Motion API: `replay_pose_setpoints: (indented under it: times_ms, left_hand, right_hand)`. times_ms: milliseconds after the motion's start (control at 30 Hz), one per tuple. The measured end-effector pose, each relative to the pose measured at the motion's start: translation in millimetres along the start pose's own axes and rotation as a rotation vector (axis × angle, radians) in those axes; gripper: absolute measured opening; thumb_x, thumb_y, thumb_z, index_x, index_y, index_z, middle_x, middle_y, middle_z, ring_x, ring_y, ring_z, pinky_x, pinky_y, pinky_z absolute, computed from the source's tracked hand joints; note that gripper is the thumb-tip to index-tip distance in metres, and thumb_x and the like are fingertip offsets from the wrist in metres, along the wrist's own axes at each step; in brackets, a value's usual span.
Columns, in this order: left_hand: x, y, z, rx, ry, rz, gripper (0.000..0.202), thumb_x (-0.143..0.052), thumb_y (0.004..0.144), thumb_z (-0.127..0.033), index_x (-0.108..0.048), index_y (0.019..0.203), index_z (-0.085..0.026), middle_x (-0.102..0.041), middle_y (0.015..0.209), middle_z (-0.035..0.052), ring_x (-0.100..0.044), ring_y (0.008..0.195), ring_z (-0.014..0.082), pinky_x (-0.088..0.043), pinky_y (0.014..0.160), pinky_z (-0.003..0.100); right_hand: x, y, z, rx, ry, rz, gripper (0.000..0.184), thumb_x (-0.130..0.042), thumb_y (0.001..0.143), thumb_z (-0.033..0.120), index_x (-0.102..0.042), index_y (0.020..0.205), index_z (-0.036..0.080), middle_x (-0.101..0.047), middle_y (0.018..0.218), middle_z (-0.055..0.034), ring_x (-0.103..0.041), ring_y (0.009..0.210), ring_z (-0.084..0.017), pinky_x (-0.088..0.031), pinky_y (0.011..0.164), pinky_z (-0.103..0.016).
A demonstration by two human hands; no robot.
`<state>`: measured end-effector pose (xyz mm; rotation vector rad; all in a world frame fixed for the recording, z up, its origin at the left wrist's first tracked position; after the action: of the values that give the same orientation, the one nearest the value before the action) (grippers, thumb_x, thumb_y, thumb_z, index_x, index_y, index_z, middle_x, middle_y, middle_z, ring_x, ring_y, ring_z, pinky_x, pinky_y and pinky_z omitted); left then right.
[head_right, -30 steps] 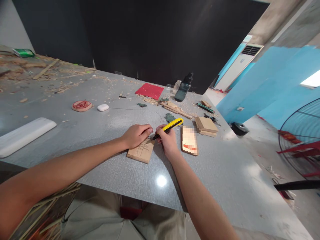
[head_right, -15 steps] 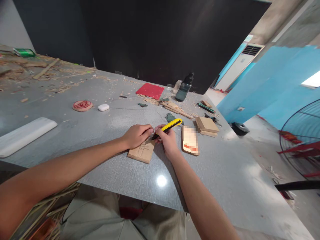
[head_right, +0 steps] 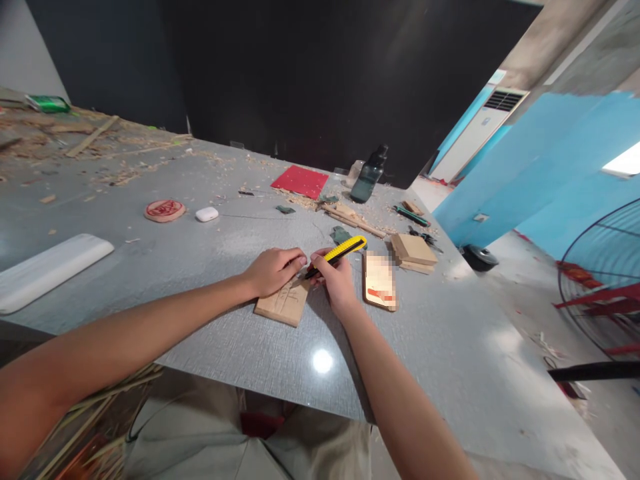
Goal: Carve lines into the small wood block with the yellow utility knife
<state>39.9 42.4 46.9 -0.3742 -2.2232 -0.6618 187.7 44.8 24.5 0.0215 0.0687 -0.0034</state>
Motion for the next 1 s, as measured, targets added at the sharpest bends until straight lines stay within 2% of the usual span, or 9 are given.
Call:
replay_pose_setpoints:
  times_ms: [133, 333, 533, 1000]
  left_hand:
    - [0.0, 0.3, -0.1, 0.001, -0.007, 0.001, 0.037, -0.038, 0.107, -0.045, -0.065, 0.095, -0.023, -0.068, 0.079, 0.0008, -0.062, 0.075, 0.0176, -0.032, 0.065, 0.029]
    - [0.2, -0.9, -1.6, 0.003, -0.008, 0.007, 0.039, -0.037, 0.107, -0.046, -0.065, 0.095, -0.022, -0.068, 0.077, 0.0009, -0.062, 0.072, 0.0172, -0.033, 0.065, 0.029]
    - [0.5, -0.8, -0.7, 0.001, 0.006, -0.002, 0.038, -0.037, 0.107, -0.046, -0.065, 0.094, -0.023, -0.068, 0.078, 0.0011, -0.062, 0.074, 0.0179, -0.032, 0.064, 0.029]
    - [0.7, -0.5, -2.0, -0.001, -0.011, 0.007, 0.040, -0.037, 0.107, -0.046, -0.064, 0.090, -0.022, -0.067, 0.077, 0.0022, -0.060, 0.072, 0.0184, -0.030, 0.062, 0.031]
  right_hand:
    - [2.8, 0.6, 0.5, 0.003, -0.021, -0.020, 0.025, -0.080, 0.074, 0.038, -0.065, 0.085, 0.022, -0.066, 0.067, 0.0001, -0.054, 0.045, -0.012, -0.041, 0.043, -0.026]
    - [-3.4, -2.4, 1.5, 0.021, -0.040, 0.025, 0.026, -0.080, 0.074, 0.041, -0.067, 0.088, 0.023, -0.065, 0.070, 0.0004, -0.056, 0.049, -0.014, -0.046, 0.047, -0.028]
    - [2.4, 1.0, -0.6, 0.022, -0.067, -0.015, 0.022, -0.079, 0.075, 0.037, -0.068, 0.084, 0.021, -0.065, 0.070, -0.0003, -0.056, 0.047, -0.013, -0.040, 0.044, -0.026]
    - [0.1, 1.4, -1.8, 0.003, -0.067, -0.044, 0.028, -0.080, 0.074, 0.043, -0.064, 0.084, 0.022, -0.061, 0.064, 0.0018, -0.052, 0.048, -0.013, -0.039, 0.046, -0.027]
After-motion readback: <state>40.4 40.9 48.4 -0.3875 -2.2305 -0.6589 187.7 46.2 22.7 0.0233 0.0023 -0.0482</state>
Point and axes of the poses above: each hand's wrist, its own y-axis towards the middle knuckle, its own x-axis out of the back of the hand, z = x × y, the point moved 8 cm from there along y, towards the middle knuckle
